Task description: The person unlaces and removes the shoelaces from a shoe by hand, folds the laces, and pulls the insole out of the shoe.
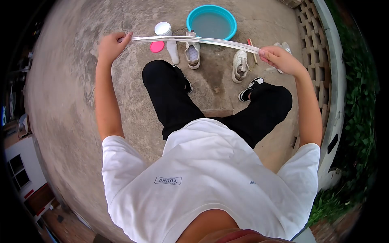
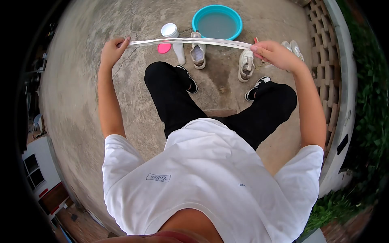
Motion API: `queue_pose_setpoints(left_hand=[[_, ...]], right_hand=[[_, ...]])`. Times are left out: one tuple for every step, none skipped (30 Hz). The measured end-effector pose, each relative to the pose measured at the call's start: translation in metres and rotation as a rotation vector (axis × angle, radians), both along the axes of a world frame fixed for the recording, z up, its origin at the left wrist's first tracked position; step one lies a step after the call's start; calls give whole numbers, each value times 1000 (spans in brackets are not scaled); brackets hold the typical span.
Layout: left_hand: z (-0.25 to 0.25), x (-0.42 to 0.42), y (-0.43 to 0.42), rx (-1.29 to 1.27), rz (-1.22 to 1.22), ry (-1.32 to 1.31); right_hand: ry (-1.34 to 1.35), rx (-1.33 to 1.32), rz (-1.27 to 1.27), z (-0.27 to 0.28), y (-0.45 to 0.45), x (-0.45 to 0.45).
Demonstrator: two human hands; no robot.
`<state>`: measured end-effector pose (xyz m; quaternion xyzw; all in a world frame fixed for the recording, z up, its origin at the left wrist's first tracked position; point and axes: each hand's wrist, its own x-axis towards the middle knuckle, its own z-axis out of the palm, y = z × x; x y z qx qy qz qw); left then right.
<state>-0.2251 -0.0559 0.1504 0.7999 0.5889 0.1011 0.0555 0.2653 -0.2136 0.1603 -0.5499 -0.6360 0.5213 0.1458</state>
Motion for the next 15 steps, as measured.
queue_pose_setpoints(left_hand=[[-9,1,2,1,1,0],[-24,3,5,-2,-36,-136],[-33,6,6,-5,-73,-272],[-31,29,0,34,-181,-313],[-26,68,-10,74,-288,-356],[-17,108,-27,-117,-347,-529],[-15,144,-39,-349,-510,-772],[-26,181,-44,-548,-709,-983],[-27,214,-58,-670,-769,-1082],[-27,238,-70,-797,-832,-1178],[-31,254,-71,-799,-844,-1184],[-37,268,-69,-930,-954,-1187],[-42,279,-70,-1063,-1066,-1181],[-48,286,-73,-1071,-1082,-1181],[-50,290,-80,-1198,-979,-1297]], right_hand=[[-35,27,32,6,-1,-7],[-70,54,62,12,0,-14],[-68,54,62,18,3,-22],[-97,84,130,25,6,-30],[-129,113,199,31,8,-37],[-135,112,201,36,13,-45],[-127,162,238,40,19,-53],[-120,212,276,45,24,-56],[-131,210,277,54,29,-57],[-210,125,325,67,32,-55],[-288,38,367,81,34,-52],[-354,63,212,97,25,-48],[-364,60,197,108,26,-38],[-380,57,170,117,28,-24],[-392,52,144,125,28,-11]])
